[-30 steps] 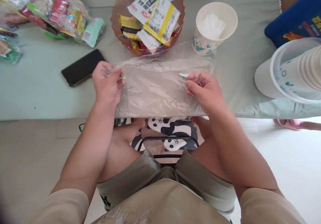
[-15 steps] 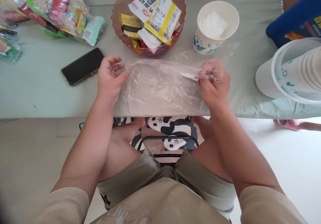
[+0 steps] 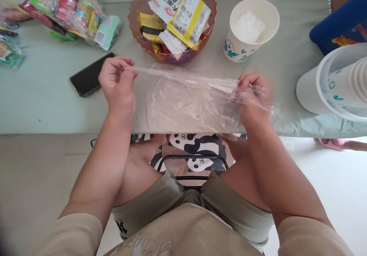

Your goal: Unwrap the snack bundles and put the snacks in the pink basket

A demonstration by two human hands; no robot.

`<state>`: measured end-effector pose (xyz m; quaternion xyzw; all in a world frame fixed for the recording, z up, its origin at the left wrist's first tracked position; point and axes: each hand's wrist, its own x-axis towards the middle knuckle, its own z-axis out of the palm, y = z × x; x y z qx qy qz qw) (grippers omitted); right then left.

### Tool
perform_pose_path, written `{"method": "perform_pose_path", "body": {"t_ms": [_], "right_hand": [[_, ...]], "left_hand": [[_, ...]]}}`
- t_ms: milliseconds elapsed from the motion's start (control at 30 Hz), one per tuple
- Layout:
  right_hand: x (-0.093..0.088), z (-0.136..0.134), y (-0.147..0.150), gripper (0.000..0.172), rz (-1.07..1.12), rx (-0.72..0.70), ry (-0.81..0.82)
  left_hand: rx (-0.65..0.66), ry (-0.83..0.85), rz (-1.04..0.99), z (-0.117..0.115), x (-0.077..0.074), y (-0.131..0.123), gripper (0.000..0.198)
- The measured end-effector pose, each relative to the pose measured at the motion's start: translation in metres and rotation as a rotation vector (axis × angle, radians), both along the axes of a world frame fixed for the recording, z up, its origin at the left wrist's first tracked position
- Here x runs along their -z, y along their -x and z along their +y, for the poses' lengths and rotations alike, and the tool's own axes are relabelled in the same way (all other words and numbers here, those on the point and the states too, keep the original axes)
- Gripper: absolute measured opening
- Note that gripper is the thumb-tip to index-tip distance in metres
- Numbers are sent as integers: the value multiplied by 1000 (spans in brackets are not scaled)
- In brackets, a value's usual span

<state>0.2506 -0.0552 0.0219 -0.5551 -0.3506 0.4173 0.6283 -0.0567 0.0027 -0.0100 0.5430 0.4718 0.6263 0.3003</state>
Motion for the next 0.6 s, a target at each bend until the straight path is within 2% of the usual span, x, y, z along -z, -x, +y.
{"method": "perform_pose_path", "body": {"t_ms": [100, 200, 233, 300, 333, 400, 500, 600], "right_hand": [[-9, 2, 6, 18, 100, -21, 19], [-19, -2, 10, 16, 167, -168, 167], [-22, -3, 10, 17, 180, -190, 192], [-24, -5, 9, 18, 196, -214, 219], [-24, -5, 8, 18, 198, -216, 222], [-22, -5, 6, 18, 192, -210, 222], [-18, -2, 2, 16, 164, -154, 210], [-16, 1, -1, 16, 128, -53, 186]], "left_hand": [[122, 86, -71, -3, -5, 2, 43], [207, 294, 37, -2, -5, -2, 66], [231, 348, 82, -1, -4, -4, 65], [262, 398, 118, 3, -1, -12, 46], [256, 399, 87, 4, 1, -16, 35], [221, 400, -60, 6, 2, -24, 27], [222, 426, -230, 6, 0, -31, 42], [269, 431, -147, 6, -4, -27, 59]]}}
